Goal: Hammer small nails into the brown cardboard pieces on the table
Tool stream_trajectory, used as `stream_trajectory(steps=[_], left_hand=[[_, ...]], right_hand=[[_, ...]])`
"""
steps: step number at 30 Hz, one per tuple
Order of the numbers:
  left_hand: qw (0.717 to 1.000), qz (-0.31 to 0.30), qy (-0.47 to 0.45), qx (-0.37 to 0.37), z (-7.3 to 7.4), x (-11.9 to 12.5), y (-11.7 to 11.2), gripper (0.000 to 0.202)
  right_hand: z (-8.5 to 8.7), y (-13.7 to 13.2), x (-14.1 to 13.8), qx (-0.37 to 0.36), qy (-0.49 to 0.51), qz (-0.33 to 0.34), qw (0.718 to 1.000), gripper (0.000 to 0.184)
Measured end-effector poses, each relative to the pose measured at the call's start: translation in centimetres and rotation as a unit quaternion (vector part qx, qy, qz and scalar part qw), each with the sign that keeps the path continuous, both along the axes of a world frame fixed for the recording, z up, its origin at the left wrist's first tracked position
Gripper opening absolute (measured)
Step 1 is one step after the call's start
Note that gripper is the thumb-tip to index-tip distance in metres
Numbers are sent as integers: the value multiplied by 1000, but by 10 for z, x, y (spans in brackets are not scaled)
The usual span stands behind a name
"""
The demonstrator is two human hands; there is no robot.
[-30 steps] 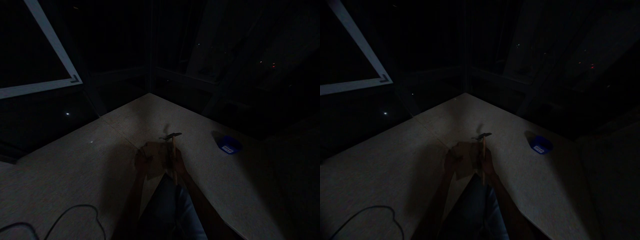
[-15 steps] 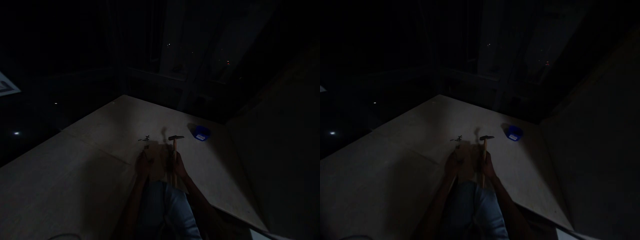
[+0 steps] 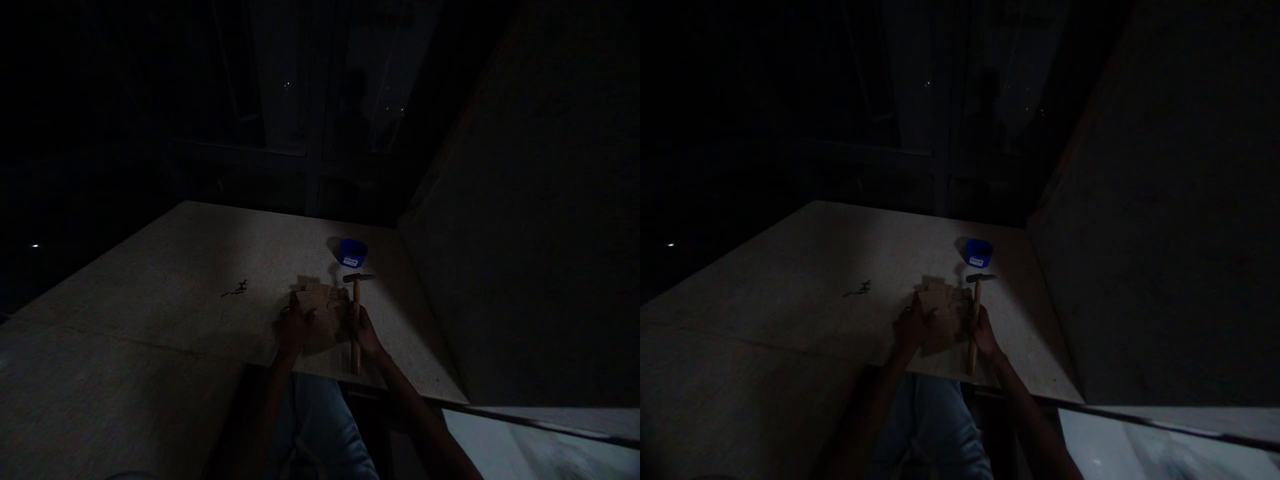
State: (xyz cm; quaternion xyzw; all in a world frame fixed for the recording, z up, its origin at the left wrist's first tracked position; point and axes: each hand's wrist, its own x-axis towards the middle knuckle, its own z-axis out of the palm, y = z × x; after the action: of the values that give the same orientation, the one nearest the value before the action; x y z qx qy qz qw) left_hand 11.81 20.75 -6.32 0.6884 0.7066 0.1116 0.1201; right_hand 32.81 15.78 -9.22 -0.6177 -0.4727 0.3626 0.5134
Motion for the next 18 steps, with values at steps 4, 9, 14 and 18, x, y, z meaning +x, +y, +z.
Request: stream_trajectory(steps=[4, 9, 14, 18], left_hand=[[998, -15, 24, 47, -7, 15, 1, 87], [986, -125, 5, 111, -23, 23, 10, 79], [977, -181, -1, 112, -34, 23, 20, 71], [965, -231, 8, 122, -39, 22, 23, 61]], right_hand=[[-4, -6, 19, -3, 15, -6, 1000, 60], [-4, -13, 26, -10, 29, 7, 999, 55], [2, -11, 23, -6, 30, 19, 999, 53], [9, -8, 20, 5, 33, 26, 999, 60]])
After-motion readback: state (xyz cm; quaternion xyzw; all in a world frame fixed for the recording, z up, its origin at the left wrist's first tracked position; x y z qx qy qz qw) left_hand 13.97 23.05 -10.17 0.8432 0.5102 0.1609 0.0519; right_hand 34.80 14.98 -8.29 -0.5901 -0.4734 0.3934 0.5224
